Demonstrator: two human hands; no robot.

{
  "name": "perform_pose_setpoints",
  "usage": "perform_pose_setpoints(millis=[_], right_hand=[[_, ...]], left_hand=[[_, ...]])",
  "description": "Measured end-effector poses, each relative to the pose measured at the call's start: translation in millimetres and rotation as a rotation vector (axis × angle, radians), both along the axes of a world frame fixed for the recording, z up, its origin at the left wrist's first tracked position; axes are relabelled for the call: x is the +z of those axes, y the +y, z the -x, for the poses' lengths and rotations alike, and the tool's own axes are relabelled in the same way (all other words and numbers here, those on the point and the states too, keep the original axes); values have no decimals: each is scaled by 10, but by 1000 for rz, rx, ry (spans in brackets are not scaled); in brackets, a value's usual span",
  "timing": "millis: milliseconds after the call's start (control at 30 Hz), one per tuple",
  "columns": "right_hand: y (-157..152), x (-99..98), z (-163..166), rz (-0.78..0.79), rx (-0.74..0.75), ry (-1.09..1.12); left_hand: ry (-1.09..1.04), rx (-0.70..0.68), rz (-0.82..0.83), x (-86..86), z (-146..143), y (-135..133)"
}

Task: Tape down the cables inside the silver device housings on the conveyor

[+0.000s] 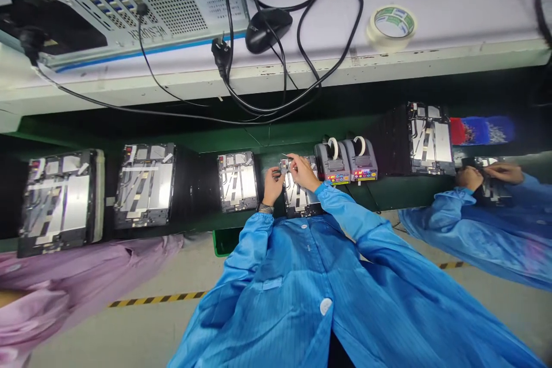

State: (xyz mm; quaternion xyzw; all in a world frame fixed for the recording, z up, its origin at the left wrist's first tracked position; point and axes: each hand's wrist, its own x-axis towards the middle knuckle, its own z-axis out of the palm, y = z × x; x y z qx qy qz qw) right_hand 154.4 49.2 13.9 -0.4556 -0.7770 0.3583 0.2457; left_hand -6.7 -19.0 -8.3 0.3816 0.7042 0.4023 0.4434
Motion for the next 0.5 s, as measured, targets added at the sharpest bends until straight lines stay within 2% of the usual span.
perform_pose_setpoints(millis=[233, 500], right_hand=[[192, 6, 152, -10, 69, -28], [245, -46, 153, 15, 101, -36]], left_hand=[[-19, 0, 34, -45, -24, 18], [-61, 39, 32, -99, -22, 43]])
